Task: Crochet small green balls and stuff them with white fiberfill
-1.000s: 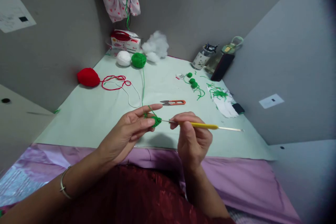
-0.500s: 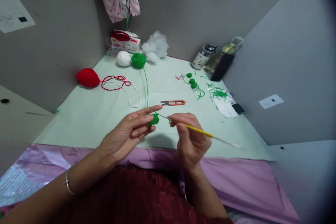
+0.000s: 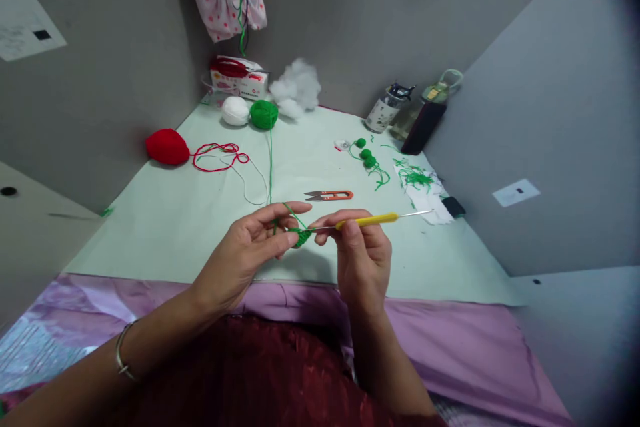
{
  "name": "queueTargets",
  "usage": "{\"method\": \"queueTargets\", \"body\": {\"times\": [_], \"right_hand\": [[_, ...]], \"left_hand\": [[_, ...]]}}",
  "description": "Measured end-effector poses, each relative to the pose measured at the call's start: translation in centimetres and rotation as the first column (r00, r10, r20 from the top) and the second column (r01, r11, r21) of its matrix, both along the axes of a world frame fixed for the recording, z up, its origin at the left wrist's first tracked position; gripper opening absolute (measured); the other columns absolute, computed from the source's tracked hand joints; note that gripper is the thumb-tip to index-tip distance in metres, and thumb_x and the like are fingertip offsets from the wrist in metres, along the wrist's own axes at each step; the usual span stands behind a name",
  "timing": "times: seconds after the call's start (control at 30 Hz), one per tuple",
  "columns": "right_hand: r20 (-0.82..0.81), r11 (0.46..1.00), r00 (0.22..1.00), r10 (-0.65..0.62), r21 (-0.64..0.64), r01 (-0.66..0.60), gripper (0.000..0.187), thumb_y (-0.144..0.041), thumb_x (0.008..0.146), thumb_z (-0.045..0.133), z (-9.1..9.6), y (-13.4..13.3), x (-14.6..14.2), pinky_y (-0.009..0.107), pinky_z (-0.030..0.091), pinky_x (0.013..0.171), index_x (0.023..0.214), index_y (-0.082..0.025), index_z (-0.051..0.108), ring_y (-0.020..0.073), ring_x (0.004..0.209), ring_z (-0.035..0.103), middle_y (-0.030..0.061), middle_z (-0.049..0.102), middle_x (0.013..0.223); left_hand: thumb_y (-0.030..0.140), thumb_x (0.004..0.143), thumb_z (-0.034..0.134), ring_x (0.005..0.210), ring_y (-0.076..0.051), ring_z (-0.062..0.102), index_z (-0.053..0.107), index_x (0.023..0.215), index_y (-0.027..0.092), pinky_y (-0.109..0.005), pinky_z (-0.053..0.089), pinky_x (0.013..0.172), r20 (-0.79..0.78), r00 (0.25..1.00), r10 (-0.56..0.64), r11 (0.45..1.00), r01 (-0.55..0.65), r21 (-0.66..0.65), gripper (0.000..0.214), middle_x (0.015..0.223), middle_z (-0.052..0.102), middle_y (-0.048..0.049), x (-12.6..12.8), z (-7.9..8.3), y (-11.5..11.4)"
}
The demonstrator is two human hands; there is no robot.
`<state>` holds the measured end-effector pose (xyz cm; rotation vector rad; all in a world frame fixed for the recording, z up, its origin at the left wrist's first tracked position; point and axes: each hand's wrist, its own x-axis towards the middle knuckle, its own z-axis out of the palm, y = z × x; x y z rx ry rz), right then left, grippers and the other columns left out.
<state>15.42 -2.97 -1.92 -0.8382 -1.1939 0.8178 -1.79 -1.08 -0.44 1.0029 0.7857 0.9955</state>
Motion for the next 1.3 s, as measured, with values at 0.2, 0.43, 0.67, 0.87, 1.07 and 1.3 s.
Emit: {"method": "queueTargets", "body": {"times": [0.2, 0.43, 0.67, 0.87, 1.07, 1.3], "right_hand": [[0.387, 0.967, 0.905, -0.177, 0.238, 0.088, 0.022, -0.016, 0.104, 0.051, 0.3, -1.0, 0.0, 0.034, 0.062, 0.073, 0.111, -0.024, 0.070, 0.0155, 0.079, 0.072, 0.0034, 0.077, 0.095], [0.614, 0.793, 0.585, -0.529, 0.604, 0.083, 0.037, -0.008, 0.095, 0.065, -1.2, -1.1, -0.5, 0.037, 0.064, 0.080, 0.127, -0.025, 0.070, 0.0229, 0.102, 0.073, 0.0108, 0.076, 0.111], [0.230, 0.963, 0.956, -0.184, 0.236, 0.128, 0.022, -0.017, 0.102, 0.055, 0.2, -0.4, -0.2, 0.035, 0.060, 0.066, 0.102, -0.025, 0.076, 0.0177, 0.078, 0.069, 0.0033, 0.075, 0.089], [0.398, 0.939, 0.883, -0.247, 0.325, 0.116, 0.026, -0.014, 0.099, 0.061, -0.6, -0.4, -0.6, 0.036, 0.063, 0.073, 0.115, -0.029, 0.075, 0.0188, 0.089, 0.073, 0.0038, 0.078, 0.099], [0.478, 0.841, 0.762, -0.436, 0.518, 0.156, 0.042, -0.007, 0.094, 0.065, -1.3, -0.9, -0.6, 0.038, 0.063, 0.080, 0.128, -0.030, 0.072, 0.0214, 0.099, 0.073, 0.0079, 0.077, 0.113], [0.162, 0.980, 0.977, -0.135, 0.164, 0.109, 0.017, -0.022, 0.099, 0.063, 0.0, -0.3, -0.5, 0.034, 0.058, 0.068, 0.101, -0.026, 0.079, 0.0171, 0.077, 0.069, 0.0031, 0.077, 0.091]], "left_hand": [[0.022, 0.086, 0.080, 0.082, -0.013, 0.054, 0.081, 0.117, 0.029, -0.022, 0.045, 0.077, -0.112, 0.991, 0.078, 0.994, -0.068, 0.090, 0.032, 0.087, 0.061, 0.0010, 0.0, 0.2, -0.2], [0.026, 0.081, 0.086, 0.063, -0.008, 0.051, 0.074, 0.130, 0.024, -0.022, 0.049, 0.073, 0.135, 0.991, 0.012, 0.990, 0.007, -0.143, 0.050, 0.078, 0.064, 0.0034, 0.8, 0.2, -0.1], [0.020, 0.082, 0.084, 0.056, -0.004, 0.044, 0.079, 0.122, 0.022, -0.022, 0.051, 0.081, 0.221, 0.975, -0.041, 0.968, 0.094, -0.233, 0.040, 0.077, 0.063, 0.0047, 0.1, 0.1, 0.5], [0.022, 0.080, 0.087, 0.086, -0.012, 0.062, 0.080, 0.120, 0.028, -0.020, 0.048, 0.083, 0.146, 0.989, 0.030, 0.997, -0.020, -0.069, 0.040, 0.090, 0.070, 0.0013, 1.0, 0.1, -0.1], [0.025, 0.079, 0.087, 0.048, -0.003, 0.031, 0.083, 0.112, 0.019, -0.023, 0.054, 0.079, 0.301, 0.952, -0.054, 0.937, 0.153, -0.314, 0.034, 0.057, 0.047, 0.0096, 0.9, 0.2, 0.4], [0.021, 0.081, 0.085, 0.067, -0.007, 0.050, 0.083, 0.114, 0.026, -0.018, 0.049, 0.072, 0.189, 0.982, -0.016, 0.985, 0.048, -0.165, 0.034, 0.083, 0.066, 0.0022, 0.5, 0.2, 0.4]]}}
